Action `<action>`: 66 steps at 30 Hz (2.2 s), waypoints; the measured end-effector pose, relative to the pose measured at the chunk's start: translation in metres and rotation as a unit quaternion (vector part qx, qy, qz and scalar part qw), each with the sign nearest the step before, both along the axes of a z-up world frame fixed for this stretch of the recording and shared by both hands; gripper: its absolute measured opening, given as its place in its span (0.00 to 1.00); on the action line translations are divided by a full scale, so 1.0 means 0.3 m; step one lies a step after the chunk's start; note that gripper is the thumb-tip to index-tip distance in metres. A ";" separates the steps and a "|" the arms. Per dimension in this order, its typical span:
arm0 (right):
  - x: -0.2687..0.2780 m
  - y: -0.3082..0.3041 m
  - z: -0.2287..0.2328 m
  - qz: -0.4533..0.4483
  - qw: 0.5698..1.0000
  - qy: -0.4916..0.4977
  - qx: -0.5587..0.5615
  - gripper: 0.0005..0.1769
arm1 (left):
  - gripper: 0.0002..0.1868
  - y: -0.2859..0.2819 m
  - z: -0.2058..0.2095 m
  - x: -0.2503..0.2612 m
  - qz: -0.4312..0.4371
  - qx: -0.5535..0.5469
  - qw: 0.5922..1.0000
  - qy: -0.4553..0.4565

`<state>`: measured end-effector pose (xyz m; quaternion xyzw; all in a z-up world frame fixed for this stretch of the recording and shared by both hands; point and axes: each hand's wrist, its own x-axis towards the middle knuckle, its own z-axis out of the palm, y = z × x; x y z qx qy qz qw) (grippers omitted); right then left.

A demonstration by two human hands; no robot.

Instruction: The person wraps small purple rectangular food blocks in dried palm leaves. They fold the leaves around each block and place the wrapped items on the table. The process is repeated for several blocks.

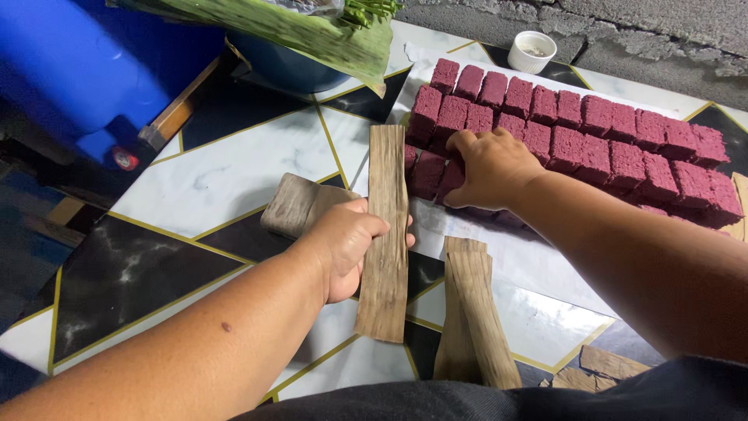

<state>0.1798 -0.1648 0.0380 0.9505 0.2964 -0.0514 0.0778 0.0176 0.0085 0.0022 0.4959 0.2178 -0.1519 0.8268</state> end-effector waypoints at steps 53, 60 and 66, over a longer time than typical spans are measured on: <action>-0.431 -0.158 0.205 0.290 0.892 -0.013 0.346 0.66 | 0.47 -0.042 0.163 -0.005 -0.061 -0.159 0.984 -0.061; -0.544 -0.204 0.203 0.351 0.883 -0.043 0.308 0.57 | 0.48 -0.036 0.177 -0.015 -0.072 -0.227 0.964 -0.119; -0.554 -0.218 0.258 0.348 0.854 -0.044 0.385 0.10 | 0.40 -0.053 0.202 -0.041 -0.011 -0.137 0.985 -0.103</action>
